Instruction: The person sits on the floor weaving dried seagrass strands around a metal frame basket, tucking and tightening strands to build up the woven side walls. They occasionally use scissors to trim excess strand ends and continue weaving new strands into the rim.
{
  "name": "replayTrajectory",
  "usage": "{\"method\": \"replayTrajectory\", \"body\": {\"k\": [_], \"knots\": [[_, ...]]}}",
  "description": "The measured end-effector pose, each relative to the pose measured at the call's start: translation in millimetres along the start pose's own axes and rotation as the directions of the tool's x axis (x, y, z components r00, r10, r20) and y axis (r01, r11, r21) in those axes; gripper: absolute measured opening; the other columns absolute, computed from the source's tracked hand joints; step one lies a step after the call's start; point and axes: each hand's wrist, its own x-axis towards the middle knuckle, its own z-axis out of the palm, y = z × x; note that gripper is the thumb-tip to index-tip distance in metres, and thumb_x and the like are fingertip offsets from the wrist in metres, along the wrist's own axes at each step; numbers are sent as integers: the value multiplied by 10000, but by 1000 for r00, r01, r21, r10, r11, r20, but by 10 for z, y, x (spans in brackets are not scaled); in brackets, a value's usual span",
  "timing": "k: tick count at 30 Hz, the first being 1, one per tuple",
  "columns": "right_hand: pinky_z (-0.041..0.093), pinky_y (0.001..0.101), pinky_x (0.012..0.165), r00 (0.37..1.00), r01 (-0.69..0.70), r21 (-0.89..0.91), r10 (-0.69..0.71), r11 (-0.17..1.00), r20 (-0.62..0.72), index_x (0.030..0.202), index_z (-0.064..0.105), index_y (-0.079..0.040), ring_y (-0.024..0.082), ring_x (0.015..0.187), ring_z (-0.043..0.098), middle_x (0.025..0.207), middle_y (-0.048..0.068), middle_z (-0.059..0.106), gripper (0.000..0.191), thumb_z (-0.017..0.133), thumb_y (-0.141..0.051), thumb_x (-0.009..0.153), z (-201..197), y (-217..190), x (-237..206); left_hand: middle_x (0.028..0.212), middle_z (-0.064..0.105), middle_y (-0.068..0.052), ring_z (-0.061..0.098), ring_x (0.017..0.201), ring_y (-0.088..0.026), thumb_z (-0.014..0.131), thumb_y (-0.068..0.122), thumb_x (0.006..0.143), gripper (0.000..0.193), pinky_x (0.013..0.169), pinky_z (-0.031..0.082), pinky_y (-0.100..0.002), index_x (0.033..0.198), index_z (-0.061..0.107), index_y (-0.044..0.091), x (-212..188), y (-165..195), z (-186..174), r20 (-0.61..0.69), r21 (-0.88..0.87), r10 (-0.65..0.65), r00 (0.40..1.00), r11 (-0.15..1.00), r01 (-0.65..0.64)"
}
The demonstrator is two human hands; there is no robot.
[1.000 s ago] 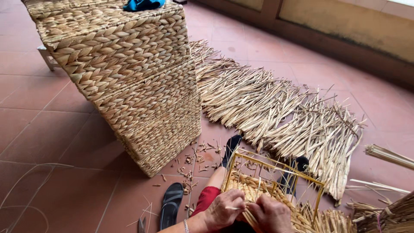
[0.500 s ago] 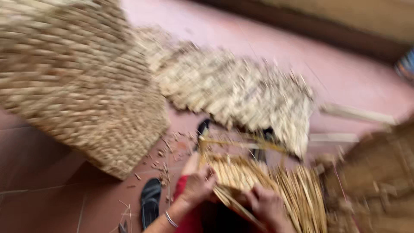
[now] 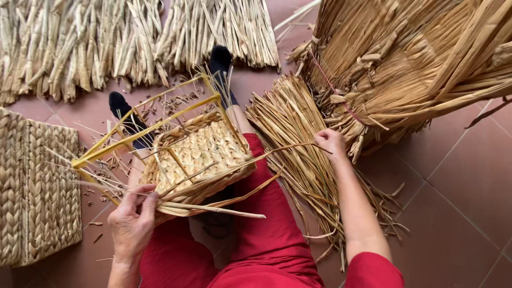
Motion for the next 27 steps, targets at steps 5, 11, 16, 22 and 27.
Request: {"method": "replayTrajectory", "body": {"k": [5, 11, 16, 22, 27], "knots": [[564, 386, 725, 961, 275, -73, -276, 959, -15, 872, 795, -110, 264, 785, 720, 850, 114, 761, 98, 762, -197, 842, 531, -192, 75, 900, 776, -63, 682, 789, -50, 728, 111, 960, 247, 703, 539, -217, 1200, 719, 51, -16, -52, 70, -6, -23, -51, 999, 998, 51], [541, 474, 783, 894, 447, -218, -437, 868, 96, 874, 739, -94, 366, 857, 664, 880, 176, 695, 278, 876, -278, 717, 1023, -633, 96, 846, 739, -18, 581, 704, -21, 732, 113, 954, 234, 630, 491, -205, 1179, 726, 48, -14, -108, 124, -44, -13, -66, 997, 998, 65], [523, 495, 741, 917, 382, -305, -399, 872, 4, 816, 717, -110, 379, 876, 645, 890, 174, 678, 194, 834, -197, 688, 1186, -743, 143, 759, 690, 10, 527, 646, -20, 736, 130, 938, 238, 581, 462, -204, 1163, 730, 52, 30, -92, 136, -49, -13, -76, 996, 997, 76], [566, 377, 744, 949, 296, 143, -274, 945, -153, 893, 672, -74, 253, 795, 683, 865, 107, 695, 97, 659, -20, 814, 960, -535, 436, 722, 615, -2, 485, 598, -68, 749, 118, 919, 191, 546, 433, -252, 1096, 727, 52, 82, 57, 71, -78, -53, 62, 995, 996, -66], [480, 240, 548, 998, 21, 865, -66, 501, 14, 1244, 417, -108, 166, 735, 673, 962, 64, 574, 189, 543, -134, 1105, 76, -680, 849, 826, 681, -77, 643, 674, -151, 730, 54, 919, 143, 620, 521, -285, 1062, 721, 44, 109, 87, -18, -110, -57, 200, 974, 977, -207]]}}
